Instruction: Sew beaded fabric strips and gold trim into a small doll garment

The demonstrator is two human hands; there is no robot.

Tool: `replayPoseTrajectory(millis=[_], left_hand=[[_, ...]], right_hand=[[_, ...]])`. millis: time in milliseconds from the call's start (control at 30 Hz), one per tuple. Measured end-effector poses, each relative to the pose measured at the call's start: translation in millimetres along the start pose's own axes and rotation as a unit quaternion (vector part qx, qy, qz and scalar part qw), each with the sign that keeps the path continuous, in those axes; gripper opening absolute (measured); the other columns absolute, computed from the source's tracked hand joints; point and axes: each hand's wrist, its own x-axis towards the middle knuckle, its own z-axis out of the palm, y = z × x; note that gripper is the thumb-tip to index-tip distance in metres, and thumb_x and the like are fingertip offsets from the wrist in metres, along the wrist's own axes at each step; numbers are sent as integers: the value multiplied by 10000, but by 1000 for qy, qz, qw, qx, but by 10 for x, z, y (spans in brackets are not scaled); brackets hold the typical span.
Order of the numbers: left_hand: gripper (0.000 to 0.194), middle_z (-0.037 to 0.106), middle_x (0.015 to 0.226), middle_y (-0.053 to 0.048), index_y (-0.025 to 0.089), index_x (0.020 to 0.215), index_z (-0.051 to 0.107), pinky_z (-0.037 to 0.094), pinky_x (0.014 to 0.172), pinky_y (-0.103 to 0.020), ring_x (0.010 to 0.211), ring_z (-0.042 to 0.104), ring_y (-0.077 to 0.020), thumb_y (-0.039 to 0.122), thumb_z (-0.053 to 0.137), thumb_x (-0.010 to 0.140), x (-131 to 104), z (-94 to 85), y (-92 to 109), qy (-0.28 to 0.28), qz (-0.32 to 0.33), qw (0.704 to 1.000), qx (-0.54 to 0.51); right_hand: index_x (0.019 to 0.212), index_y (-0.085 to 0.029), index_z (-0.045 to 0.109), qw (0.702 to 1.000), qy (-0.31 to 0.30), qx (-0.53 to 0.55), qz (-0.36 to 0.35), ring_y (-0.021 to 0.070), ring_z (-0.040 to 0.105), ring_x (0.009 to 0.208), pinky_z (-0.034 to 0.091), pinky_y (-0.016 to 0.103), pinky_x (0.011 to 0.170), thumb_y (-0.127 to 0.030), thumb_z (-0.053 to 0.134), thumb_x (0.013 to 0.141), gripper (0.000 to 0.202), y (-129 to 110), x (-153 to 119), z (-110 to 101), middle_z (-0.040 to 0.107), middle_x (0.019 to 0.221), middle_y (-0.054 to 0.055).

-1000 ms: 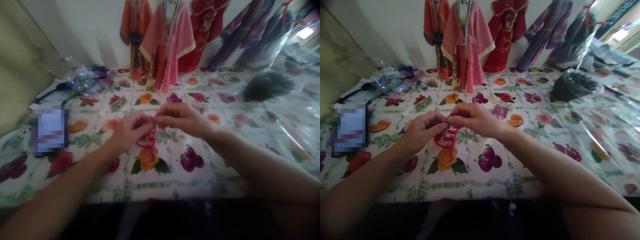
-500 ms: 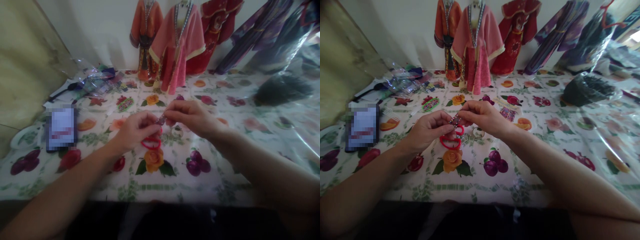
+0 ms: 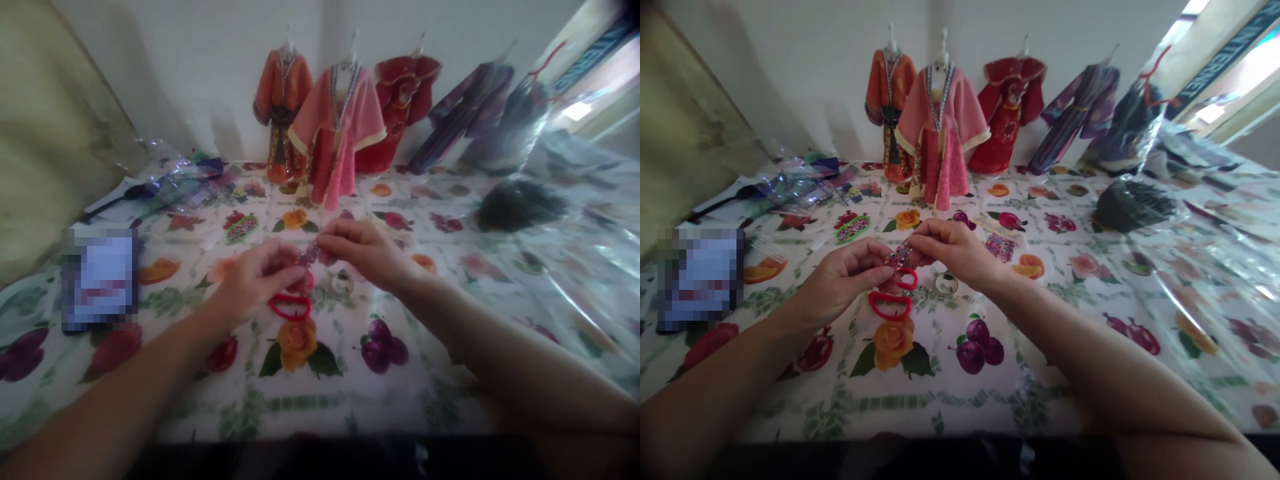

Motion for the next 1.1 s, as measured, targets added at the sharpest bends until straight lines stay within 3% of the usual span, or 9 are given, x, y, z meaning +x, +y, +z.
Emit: replayPoseTrajectory(millis=[200,433,633,833,1100], left_hand=[[245,738,820,-8,191,950,552,604,707,-306,757,729,-183,263,732,800,-17,20,36,1,-43,999,-32],[349,746,815,-76,156,931,633,596,754,-364,803,727,-235,498,608,862,-3,18,-10,-26,-27,992,-117],[211,726,844,-24,180,978,626,597,709,-269,744,714,-156,311,703,833,-3,55,-37,-20,-74,996,-36],[177,718,798,-16,186,971,619,599,691,-260,721,715,-149,317,666,861,-4,43,-38,-12,-79,997,-2],[284,720,873,-52,168,996,627,598,733,-311,796,720,-195,360,719,808,-4,48,-27,-23,-83,996,-28]], right_hand=[[773,-159,630,997,-12,72,-4,83,547,625,435,236,619,-306,601,891,190,128,10,-14,628,693,-17],[776,-160,619,986,-9,161,41,82,551,616,432,232,617,-315,634,865,179,175,-16,8,628,685,-18],[736,-158,617,989,-22,143,39,78,511,603,410,223,594,-318,623,874,211,189,-35,100,585,659,-27],[753,-175,615,988,-21,148,41,93,511,631,417,238,613,-376,616,876,236,223,-45,143,584,701,-21],[743,-161,597,995,16,100,25,88,467,596,370,237,569,-320,624,866,203,276,-16,110,552,653,-28]])
